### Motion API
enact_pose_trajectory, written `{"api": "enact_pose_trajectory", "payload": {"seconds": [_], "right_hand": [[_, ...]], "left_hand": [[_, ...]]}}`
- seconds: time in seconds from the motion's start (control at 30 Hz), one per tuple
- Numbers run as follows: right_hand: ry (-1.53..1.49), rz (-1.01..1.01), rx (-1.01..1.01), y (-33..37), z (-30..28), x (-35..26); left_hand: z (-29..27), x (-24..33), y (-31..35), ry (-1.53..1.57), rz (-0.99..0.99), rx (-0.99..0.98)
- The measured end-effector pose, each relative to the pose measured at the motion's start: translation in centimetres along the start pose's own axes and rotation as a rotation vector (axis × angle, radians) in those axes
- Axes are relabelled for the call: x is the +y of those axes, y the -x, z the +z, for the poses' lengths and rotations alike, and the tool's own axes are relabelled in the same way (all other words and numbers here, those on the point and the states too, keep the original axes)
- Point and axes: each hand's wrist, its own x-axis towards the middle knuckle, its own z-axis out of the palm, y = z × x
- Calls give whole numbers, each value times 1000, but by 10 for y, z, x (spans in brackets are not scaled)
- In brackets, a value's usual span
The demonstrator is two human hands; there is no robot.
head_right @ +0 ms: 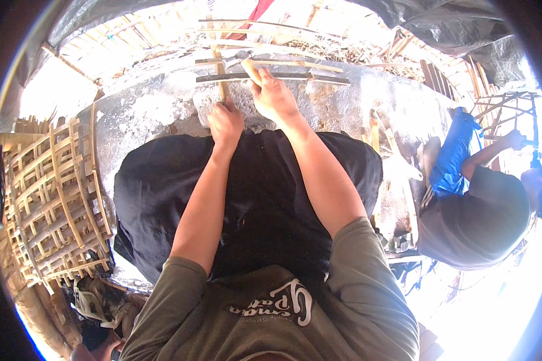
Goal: The person secures thin wooden strips to a curved roof framework using a hammer and nails. They position each strip, hold it in place, and drive nails through the wood into the underlying structure. A black plastic sheet is draped over part of the framework during the process.
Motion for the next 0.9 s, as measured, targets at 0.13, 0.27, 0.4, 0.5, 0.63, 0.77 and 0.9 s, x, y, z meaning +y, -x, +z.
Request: {"api": "enact_pose_trajectory", "payload": {"seconds": [0.13, 0.27, 0.4, 0.5, 0.63, 0.77, 0.9], "right_hand": [[-157, 171, -31, -13, 7, 19], [-297, 184, 62, -17, 0, 26], [-469, 301, 69, -15, -27, -8], [-407, 288, 95, -16, -36, -3], [-310, 230, 130, -17, -31, 7], [-259, 223, 116, -14, -30, 6], [-181, 193, 123, -13, -30, -5]], "left_hand": [[0, -1, -12, 180, -102, -91], [-9, 12, -8, 250, -70, -77], [-9, -8, -12, 304, 10, -47], [-19, -5, 3, 486, -54, -156], [-24, -2, 13, 549, -132, -200], [-24, -6, 16, 561, -144, -195], [-24, -12, 16, 543, -200, -205]]}}
